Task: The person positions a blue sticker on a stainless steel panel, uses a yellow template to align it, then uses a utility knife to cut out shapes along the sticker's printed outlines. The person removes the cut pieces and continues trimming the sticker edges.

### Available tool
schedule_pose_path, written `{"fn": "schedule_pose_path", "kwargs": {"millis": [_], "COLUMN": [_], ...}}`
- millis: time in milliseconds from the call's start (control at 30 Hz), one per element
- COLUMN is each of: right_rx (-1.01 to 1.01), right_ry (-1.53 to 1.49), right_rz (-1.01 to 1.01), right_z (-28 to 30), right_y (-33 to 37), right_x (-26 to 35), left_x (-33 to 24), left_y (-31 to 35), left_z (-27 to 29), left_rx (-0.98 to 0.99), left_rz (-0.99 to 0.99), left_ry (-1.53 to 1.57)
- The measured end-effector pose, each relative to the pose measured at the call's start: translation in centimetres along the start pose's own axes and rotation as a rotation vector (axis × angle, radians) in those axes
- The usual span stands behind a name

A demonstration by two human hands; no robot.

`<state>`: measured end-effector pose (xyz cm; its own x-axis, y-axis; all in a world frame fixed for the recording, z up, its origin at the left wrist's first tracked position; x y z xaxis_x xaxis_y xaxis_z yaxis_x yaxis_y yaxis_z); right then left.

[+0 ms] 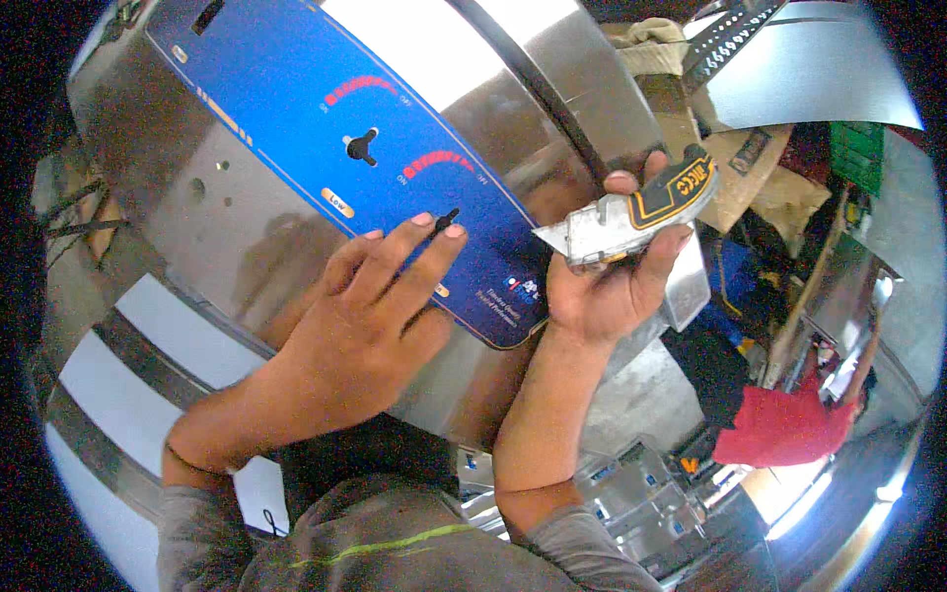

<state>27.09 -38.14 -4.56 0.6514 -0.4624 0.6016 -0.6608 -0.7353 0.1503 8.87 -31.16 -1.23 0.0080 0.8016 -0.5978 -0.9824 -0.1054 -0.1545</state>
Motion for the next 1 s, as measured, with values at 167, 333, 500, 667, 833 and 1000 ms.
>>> {"fn": "schedule_pose_path", "kwargs": {"millis": [167,333,500,667,833,1000], "right_rx": [0.018,0.023,0.141,0.131,0.104,0.135], "right_ry": [0.189,0.136,0.222,0.255,0.188,0.142], "right_rz": [0.024,0.019,0.023,0.032,0.023,0.025], "right_z": [0.7,0.5,0.0,0.2,0.2,0.2], "right_y": [0.5,0.9,1.3,1.3,1.1,1.2], "right_x": [0.2,0.3,0.4,0.6,0.4,0.2], "left_x": [-0.8,-0.4,0.7,0.3,0.2,0.7], "left_y": [-0.3,-0.6,-0.7,-0.6,-1.2,-1.5], "left_z": [-0.4,0.1,1.0,1.4,0.5,1.2], "left_rx": [0.023,-0.021,-0.095,-0.153,-0.079,-0.137], "left_rz": [0.051,0.08,0.079,0.074,0.119,0.1], "left_ry": [-0.03,0.055,0.257,0.47,0.388,0.343]}}
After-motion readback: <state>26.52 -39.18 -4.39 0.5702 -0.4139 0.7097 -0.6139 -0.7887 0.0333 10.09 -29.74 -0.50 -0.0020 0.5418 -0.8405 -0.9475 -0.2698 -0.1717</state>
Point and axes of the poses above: each hand's wrist, its own y-axis away from the middle knuckle, its own z-axis out of the back of the hand, x = y × z, the point moved 8 cm from there along -y, towards the middle knuckle, and after that the axes turned 8 degrees about -z, right-handed, at the moved point
